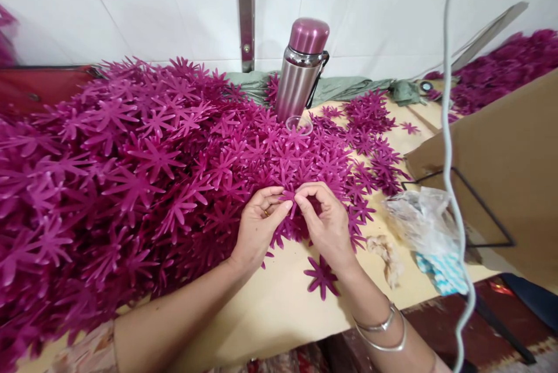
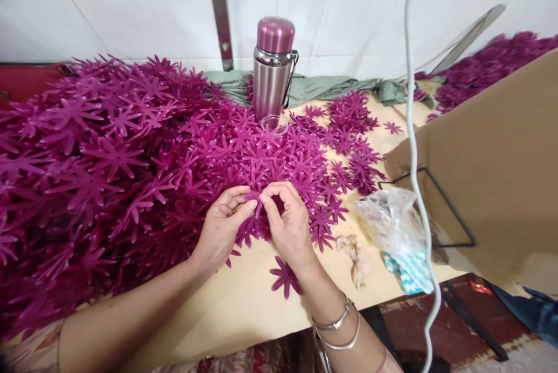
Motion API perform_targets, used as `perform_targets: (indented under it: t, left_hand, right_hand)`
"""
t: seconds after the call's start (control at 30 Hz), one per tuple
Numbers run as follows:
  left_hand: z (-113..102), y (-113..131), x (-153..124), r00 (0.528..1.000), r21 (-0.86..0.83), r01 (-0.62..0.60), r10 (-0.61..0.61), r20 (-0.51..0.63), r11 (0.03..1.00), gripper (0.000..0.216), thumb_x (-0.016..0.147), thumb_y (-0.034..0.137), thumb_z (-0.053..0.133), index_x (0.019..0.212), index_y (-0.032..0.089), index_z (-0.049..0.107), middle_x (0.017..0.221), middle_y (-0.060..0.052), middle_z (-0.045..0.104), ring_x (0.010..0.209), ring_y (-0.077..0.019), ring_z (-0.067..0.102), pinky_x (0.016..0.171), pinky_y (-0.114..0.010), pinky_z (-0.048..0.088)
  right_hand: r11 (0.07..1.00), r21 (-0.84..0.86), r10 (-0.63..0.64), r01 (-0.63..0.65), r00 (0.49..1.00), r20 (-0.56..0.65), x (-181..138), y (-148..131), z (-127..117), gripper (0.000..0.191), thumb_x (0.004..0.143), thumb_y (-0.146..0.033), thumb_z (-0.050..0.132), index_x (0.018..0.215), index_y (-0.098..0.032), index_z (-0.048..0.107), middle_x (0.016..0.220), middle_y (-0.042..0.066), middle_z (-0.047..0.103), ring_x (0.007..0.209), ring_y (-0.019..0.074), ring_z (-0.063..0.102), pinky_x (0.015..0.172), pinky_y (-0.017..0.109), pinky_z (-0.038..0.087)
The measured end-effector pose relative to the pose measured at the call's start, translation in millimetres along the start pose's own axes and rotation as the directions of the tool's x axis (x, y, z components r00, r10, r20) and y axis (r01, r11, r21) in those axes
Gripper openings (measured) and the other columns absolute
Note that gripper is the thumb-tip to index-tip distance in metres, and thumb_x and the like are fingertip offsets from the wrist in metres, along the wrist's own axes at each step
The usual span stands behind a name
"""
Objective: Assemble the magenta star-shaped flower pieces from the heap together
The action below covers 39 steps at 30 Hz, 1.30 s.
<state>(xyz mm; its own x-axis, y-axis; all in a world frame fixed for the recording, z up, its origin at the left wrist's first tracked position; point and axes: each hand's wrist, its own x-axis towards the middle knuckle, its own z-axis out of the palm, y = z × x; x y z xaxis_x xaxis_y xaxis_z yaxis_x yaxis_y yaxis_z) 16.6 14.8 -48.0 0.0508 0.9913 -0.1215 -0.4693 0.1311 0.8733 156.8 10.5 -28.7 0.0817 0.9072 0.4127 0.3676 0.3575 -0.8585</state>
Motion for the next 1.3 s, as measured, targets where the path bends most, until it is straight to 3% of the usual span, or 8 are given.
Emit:
perform_targets:
  t: [0.2,0.37,0.47,0.57,0.67,0.77,0.9,1.3]
  left_hand:
    - [1,1,1,1.0,0.029,0.012,-0.012,0.001,1.0,0.031,0.076,0.026,0.086,0.103,0.019,0.071,0.084,0.003,0.073,0.077,-0.0077,0.064,0.079,-0.02,0.049]
    - [-1,-2,1,1.0,0.028,-0.014,0.015,-0.007,1.0,0.041,0.08,0.027,0.083,0.116,0.023,0.064,0.088,0.004,0.069,0.075,-0.0075,0.061,0.074,-0.019,0.048]
    - [-3,-4,-1,0.994,0.068,-0.108,0.107,0.021,0.992,0.044,0.088,0.027,0.077,0.126,0.029,0.056,0.101,0.003,0.068,0.082,-0.0089,0.063,0.078,-0.021,0.051]
    - [-5,-3,-4,0.971,0.257,-0.239,0.227,0.074,0.936,0.019,0.096,0.027,0.066,0.115,0.026,0.066,0.108,-0.001,0.068,0.093,-0.0125,0.064,0.087,-0.025,0.053]
    - [-7,-1,-6,0.949,0.403,-0.314,0.293,0.116,0.859,0.016,0.101,0.028,0.06,0.106,0.022,0.074,0.111,-0.006,0.067,0.106,-0.018,0.065,0.096,-0.03,0.055]
    - [-6,0,-9,0.942,0.434,-0.33,0.322,0.095,0.838,0.022,0.1,0.028,0.062,0.118,0.024,0.074,0.127,-0.007,0.061,0.119,-0.0207,0.063,0.104,-0.033,0.055]
    - [-1,2,-14,0.945,0.357,-0.323,0.315,0.083,0.876,0.04,0.099,0.028,0.064,0.139,0.031,0.064,0.15,-0.007,0.044,0.121,-0.0184,0.067,0.107,-0.031,0.056]
    - [3,9,-11,0.94,0.299,-0.324,0.34,0.0,0.897,0.051,0.09,0.023,0.076,0.138,0.031,0.066,0.156,-0.007,0.045,0.102,-0.0116,0.072,0.099,-0.024,0.059]
  right_hand:
    - [0.933,0.282,0.24,-0.224,0.97,-0.026,0,10,0,0.014,0.097,-0.036,0.068,0.093,-0.023,0.068,0.093,0.0,0.067,0.086,0.0156,0.06,0.081,0.03,0.046]
    - [0.739,0.622,0.45,-0.258,0.876,-0.171,7,22,-2,0.024,0.084,-0.04,0.083,0.085,-0.024,0.066,0.074,-0.007,0.058,0.066,0.0111,0.049,0.067,0.025,0.042]
    - [0.583,0.77,0.514,-0.26,0.852,-0.101,12,21,-3,0.03,0.082,-0.048,0.084,0.09,-0.024,0.068,0.085,-0.003,0.071,0.075,0.0135,0.063,0.076,0.028,0.05]
    - [0.485,0.813,0.562,-0.321,0.827,-0.008,15,18,-4,0.044,0.086,-0.066,0.072,0.098,-0.024,0.07,0.097,0.004,0.078,0.086,0.0181,0.072,0.081,0.033,0.055]
    - [0.548,0.775,0.539,-0.314,0.841,-0.041,15,17,-5,0.037,0.08,-0.053,0.084,0.097,-0.023,0.07,0.094,0.001,0.078,0.082,0.0152,0.07,0.08,0.03,0.055]
    - [0.661,0.699,0.483,-0.274,0.868,-0.116,14,17,-6,0.031,0.074,-0.038,0.091,0.09,-0.022,0.069,0.081,-0.003,0.074,0.072,0.0126,0.065,0.076,0.028,0.053]
    - [0.761,0.581,0.451,-0.291,0.88,-0.15,11,15,-5,0.029,0.079,-0.043,0.085,0.088,-0.023,0.066,0.073,-0.004,0.07,0.063,0.0134,0.061,0.065,0.028,0.051]
    - [0.794,0.457,0.401,-0.401,0.91,0.102,0,8,3,0.038,0.079,-0.043,0.087,0.07,-0.022,0.057,0.058,-0.008,0.059,0.049,0.0084,0.046,0.051,0.022,0.037]
